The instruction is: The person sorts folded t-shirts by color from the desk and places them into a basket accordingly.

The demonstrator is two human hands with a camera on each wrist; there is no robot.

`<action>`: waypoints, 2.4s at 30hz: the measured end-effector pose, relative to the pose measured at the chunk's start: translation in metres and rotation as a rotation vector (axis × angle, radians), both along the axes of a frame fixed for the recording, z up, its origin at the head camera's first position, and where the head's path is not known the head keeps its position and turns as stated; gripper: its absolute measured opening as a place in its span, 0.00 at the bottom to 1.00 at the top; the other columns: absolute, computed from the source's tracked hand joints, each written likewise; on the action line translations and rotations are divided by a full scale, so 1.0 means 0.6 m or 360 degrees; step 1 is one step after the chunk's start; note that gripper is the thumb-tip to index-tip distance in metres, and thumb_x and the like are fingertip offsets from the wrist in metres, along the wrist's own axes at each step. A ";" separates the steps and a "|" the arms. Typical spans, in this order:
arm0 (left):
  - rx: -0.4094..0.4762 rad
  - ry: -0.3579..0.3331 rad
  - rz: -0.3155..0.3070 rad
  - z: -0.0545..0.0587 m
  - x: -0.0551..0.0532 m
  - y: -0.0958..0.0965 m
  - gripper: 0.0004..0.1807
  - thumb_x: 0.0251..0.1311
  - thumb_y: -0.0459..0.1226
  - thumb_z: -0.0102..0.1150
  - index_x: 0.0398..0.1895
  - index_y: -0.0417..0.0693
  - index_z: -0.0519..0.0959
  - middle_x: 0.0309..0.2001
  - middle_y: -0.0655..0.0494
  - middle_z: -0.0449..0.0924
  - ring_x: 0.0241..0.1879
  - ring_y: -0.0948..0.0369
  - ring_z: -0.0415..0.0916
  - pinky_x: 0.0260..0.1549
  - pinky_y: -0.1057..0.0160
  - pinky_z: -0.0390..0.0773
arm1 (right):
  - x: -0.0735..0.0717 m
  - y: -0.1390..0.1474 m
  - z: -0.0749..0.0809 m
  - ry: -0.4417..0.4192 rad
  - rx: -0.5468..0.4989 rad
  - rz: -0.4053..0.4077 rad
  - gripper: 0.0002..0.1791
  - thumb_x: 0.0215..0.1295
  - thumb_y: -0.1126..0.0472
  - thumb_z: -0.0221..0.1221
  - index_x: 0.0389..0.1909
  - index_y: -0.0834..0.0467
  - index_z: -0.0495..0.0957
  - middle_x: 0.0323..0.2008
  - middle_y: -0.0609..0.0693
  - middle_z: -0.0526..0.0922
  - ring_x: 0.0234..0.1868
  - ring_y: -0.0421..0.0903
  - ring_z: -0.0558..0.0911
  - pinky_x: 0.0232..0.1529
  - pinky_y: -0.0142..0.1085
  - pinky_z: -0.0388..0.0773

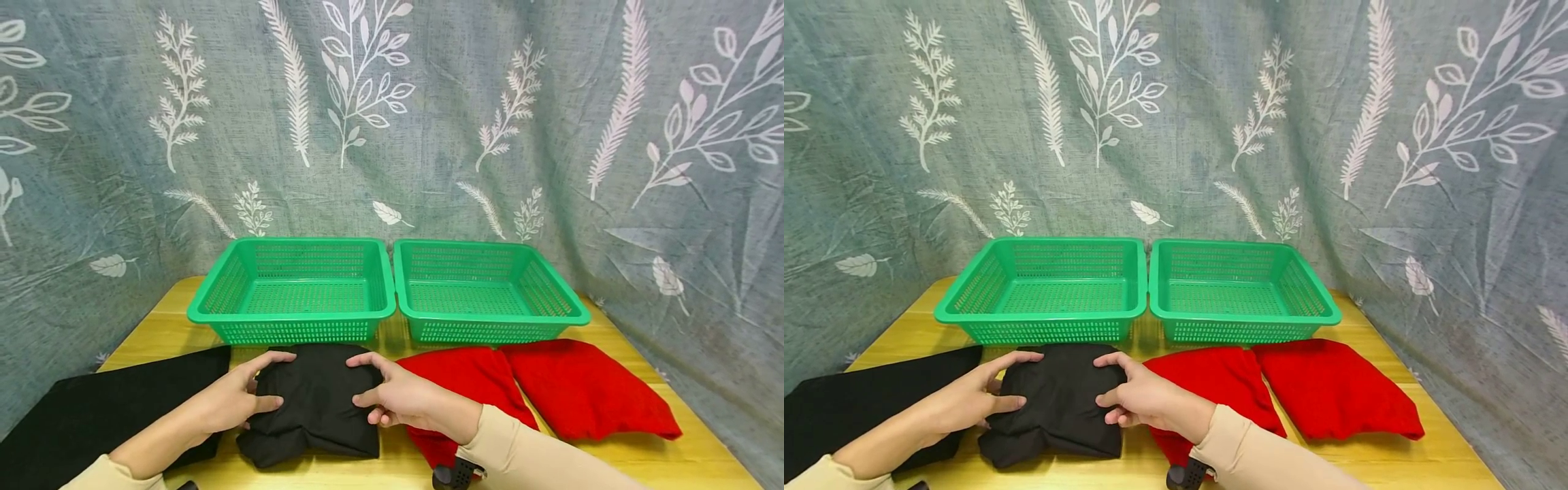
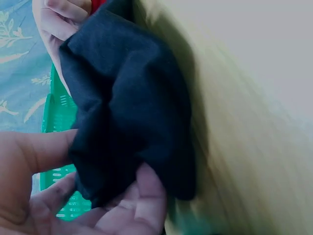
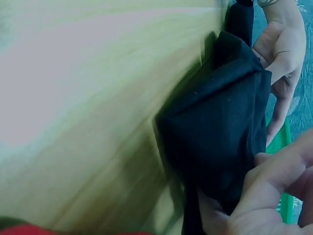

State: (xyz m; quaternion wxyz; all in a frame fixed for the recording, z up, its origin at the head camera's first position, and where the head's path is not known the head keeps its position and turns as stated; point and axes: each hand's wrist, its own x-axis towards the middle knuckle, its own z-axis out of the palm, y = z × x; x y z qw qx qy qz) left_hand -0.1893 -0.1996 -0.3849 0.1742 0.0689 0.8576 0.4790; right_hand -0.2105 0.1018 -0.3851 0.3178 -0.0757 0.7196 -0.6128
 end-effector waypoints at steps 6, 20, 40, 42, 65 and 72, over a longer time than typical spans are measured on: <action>-0.0017 -0.0028 0.0054 0.000 -0.005 0.002 0.44 0.68 0.32 0.70 0.84 0.56 0.62 0.34 0.47 0.73 0.24 0.55 0.67 0.25 0.59 0.73 | -0.001 -0.006 -0.002 0.0041 -0.0020 -0.0029 0.34 0.74 0.66 0.65 0.78 0.47 0.70 0.18 0.48 0.75 0.20 0.40 0.74 0.24 0.25 0.69; 0.0099 -0.0053 0.0102 -0.006 -0.002 0.008 0.45 0.64 0.25 0.66 0.83 0.55 0.64 0.53 0.38 0.78 0.20 0.57 0.60 0.22 0.63 0.65 | 0.001 -0.007 -0.004 0.0059 -0.0042 -0.0106 0.37 0.72 0.69 0.66 0.79 0.49 0.71 0.17 0.46 0.70 0.18 0.38 0.72 0.23 0.24 0.70; 0.0176 0.0090 0.0032 0.013 0.020 -0.002 0.42 0.64 0.26 0.67 0.81 0.56 0.68 0.68 0.43 0.77 0.59 0.52 0.78 0.50 0.57 0.79 | 0.013 0.020 0.025 0.0166 -0.0063 -0.0046 0.35 0.72 0.67 0.67 0.78 0.48 0.73 0.39 0.54 0.81 0.16 0.37 0.70 0.21 0.24 0.69; 0.0219 0.0098 0.0000 0.016 0.024 -0.005 0.42 0.65 0.26 0.67 0.82 0.54 0.67 0.67 0.43 0.78 0.60 0.52 0.79 0.51 0.58 0.80 | 0.015 0.023 0.030 0.0173 -0.0089 -0.0024 0.35 0.72 0.67 0.67 0.78 0.48 0.73 0.44 0.57 0.84 0.15 0.37 0.70 0.21 0.24 0.69; 0.0387 0.0323 -0.0180 0.102 0.024 -0.014 0.40 0.71 0.30 0.65 0.84 0.56 0.63 0.76 0.39 0.71 0.66 0.48 0.80 0.54 0.63 0.85 | 0.022 0.046 0.118 0.0443 -0.0017 0.0001 0.35 0.72 0.62 0.69 0.77 0.42 0.74 0.38 0.53 0.79 0.16 0.40 0.68 0.22 0.30 0.71; 0.0321 0.0429 -0.0170 0.129 0.010 -0.024 0.40 0.72 0.31 0.65 0.84 0.59 0.64 0.74 0.41 0.72 0.62 0.50 0.81 0.52 0.61 0.86 | -0.001 0.037 0.140 0.0494 -0.0011 0.0025 0.34 0.73 0.62 0.68 0.78 0.41 0.73 0.54 0.58 0.85 0.18 0.42 0.67 0.23 0.30 0.68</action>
